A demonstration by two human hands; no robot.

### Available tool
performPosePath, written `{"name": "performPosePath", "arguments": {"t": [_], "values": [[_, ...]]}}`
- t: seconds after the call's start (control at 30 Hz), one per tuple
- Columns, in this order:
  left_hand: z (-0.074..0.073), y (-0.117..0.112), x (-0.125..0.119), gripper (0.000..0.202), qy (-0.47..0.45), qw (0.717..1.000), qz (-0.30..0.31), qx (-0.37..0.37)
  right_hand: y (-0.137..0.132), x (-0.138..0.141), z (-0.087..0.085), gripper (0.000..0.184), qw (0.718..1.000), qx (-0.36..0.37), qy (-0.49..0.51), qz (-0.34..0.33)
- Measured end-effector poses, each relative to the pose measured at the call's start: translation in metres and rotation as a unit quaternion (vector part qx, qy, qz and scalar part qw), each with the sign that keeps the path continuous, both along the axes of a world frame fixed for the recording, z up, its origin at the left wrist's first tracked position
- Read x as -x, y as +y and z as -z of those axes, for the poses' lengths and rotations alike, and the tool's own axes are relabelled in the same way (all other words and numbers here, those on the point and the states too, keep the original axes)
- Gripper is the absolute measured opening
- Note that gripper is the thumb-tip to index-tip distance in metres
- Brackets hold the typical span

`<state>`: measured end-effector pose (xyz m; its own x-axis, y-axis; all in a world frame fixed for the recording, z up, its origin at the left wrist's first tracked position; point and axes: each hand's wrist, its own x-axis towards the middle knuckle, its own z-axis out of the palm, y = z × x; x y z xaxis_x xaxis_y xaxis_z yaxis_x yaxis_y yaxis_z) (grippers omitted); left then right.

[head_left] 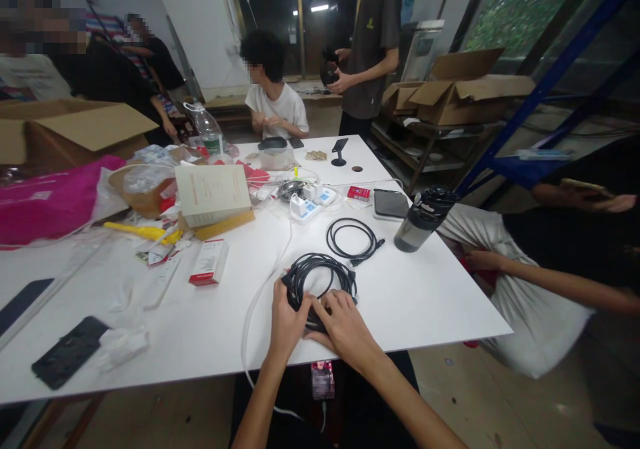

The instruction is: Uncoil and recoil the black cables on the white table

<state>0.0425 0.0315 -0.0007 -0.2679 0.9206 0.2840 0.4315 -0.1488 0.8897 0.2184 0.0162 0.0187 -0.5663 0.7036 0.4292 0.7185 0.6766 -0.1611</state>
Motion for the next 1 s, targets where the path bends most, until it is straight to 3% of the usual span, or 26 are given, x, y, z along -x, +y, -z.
{"name": "performPosePath", "arguments": {"t": [0.2, 0.27, 0.4, 0.53, 0.73, 0.87, 1.0], "values": [[0.019, 0.0, 0.007, 0.078, -0.164, 0.986, 0.011, 0.038, -0.002, -0.007, 0.007, 0.048, 0.999, 0.01, 0.043, 0.021], [0.022, 0.0, 0.007, 0.085, -0.18, 0.983, 0.009, 0.039, -0.001, -0.01, 0.008, 0.042, 0.999, 0.016, 0.05, 0.006], [0.017, -0.001, 0.004, 0.081, -0.173, 0.984, -0.007, 0.032, 0.002, -0.018, 0.009, 0.032, 0.998, 0.029, 0.063, -0.014], [0.008, -0.002, 0.004, 0.07, -0.122, 0.992, -0.035, 0.007, 0.006, -0.034, 0.011, 0.035, 0.994, 0.063, 0.081, -0.032], [0.007, -0.003, 0.006, 0.064, -0.084, 0.996, -0.016, -0.006, 0.013, -0.07, 0.013, 0.052, 0.99, 0.046, 0.133, -0.022], [0.004, -0.003, 0.005, 0.059, -0.098, 0.995, -0.017, -0.011, 0.042, -0.093, 0.015, 0.033, 0.977, 0.024, 0.197, 0.073], [0.0, -0.003, 0.004, 0.055, -0.11, 0.994, -0.024, -0.012, 0.091, -0.106, 0.024, 0.04, 0.978, 0.01, 0.16, 0.131]]}}
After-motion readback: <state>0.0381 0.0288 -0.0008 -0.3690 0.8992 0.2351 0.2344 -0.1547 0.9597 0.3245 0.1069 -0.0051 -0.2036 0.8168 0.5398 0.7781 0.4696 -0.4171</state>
